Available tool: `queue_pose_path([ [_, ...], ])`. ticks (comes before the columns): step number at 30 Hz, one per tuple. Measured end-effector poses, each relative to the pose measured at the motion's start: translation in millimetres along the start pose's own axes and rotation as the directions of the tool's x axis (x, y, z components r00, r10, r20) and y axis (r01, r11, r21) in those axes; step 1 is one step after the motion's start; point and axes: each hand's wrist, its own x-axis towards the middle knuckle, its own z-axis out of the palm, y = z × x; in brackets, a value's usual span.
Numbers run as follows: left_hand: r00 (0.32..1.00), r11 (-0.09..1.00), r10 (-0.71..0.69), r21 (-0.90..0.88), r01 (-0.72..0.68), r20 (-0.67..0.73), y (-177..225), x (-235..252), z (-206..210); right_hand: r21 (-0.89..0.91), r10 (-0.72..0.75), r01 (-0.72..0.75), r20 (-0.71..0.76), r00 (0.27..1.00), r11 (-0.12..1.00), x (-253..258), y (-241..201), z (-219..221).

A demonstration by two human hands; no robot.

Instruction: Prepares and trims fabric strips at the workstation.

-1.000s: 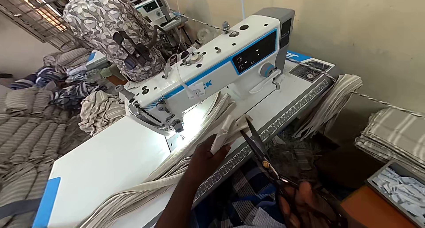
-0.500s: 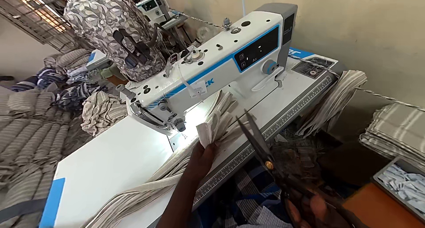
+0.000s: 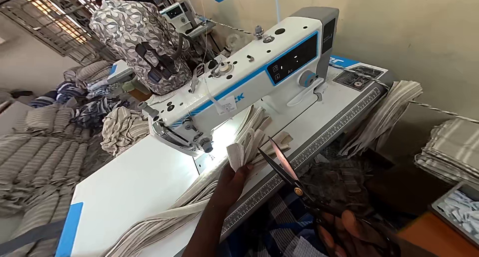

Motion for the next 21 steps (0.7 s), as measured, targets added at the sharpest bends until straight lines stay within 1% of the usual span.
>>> queue_pose_path([
  [4, 0.993, 0.993, 0.087, 0.071, -0.093, 0.080, -0.8, -2.6, 0.8, -0.049, 0.001, -0.002, -0.028, 1.000, 0.999, 29.7, -27.0, 0.5],
  [7, 0.992, 0.993, 0.092, 0.065, -0.098, 0.084, -1.4, -2.3, 0.9, 0.000, 0.010, -0.010, 0.044, 0.999, 1.000, 44.1, -45.2, -12.6],
  [11, 0.989, 0.989, 0.106, 0.097, -0.116, 0.099, -0.1, -1.6, -1.5, 0.050, 0.022, -0.029, 0.133, 0.991, 0.998, 23.7, -51.9, -25.7],
  [13, 0.982, 0.977, 0.145, 0.139, -0.162, 0.125, -0.2, -1.2, -0.9, 0.063, 0.019, -0.028, 0.145, 0.989, 0.998, 15.0, -46.8, -28.0],
  [15, 0.980, 0.972, 0.149, 0.165, -0.169, 0.128, -0.8, -1.9, 0.5, 0.091, 0.001, -0.014, 0.143, 0.990, 0.996, 14.1, -40.1, -27.5],
  [17, 0.985, 0.973, 0.125, 0.179, -0.145, 0.122, 0.1, -1.4, 0.9, 0.095, -0.004, -0.005, 0.095, 0.995, 0.995, 15.6, -37.7, -24.3],
  [18, 0.985, 0.973, 0.121, 0.180, -0.141, 0.120, 0.3, -0.8, 0.8, 0.081, 0.002, -0.005, 0.030, 1.000, 0.997, 14.7, -39.0, -19.1],
  [19, 0.984, 0.973, 0.123, 0.181, -0.145, 0.125, 0.5, -0.7, 0.3, 0.047, 0.001, 0.002, -0.073, 0.997, 0.999, 12.8, -40.4, -11.4],
  [21, 0.983, 0.971, 0.128, 0.188, -0.151, 0.128, 0.1, -0.1, -1.0, -0.033, -0.057, 0.052, -0.173, 0.983, 0.998, 4.6, -39.4, -2.9],
])
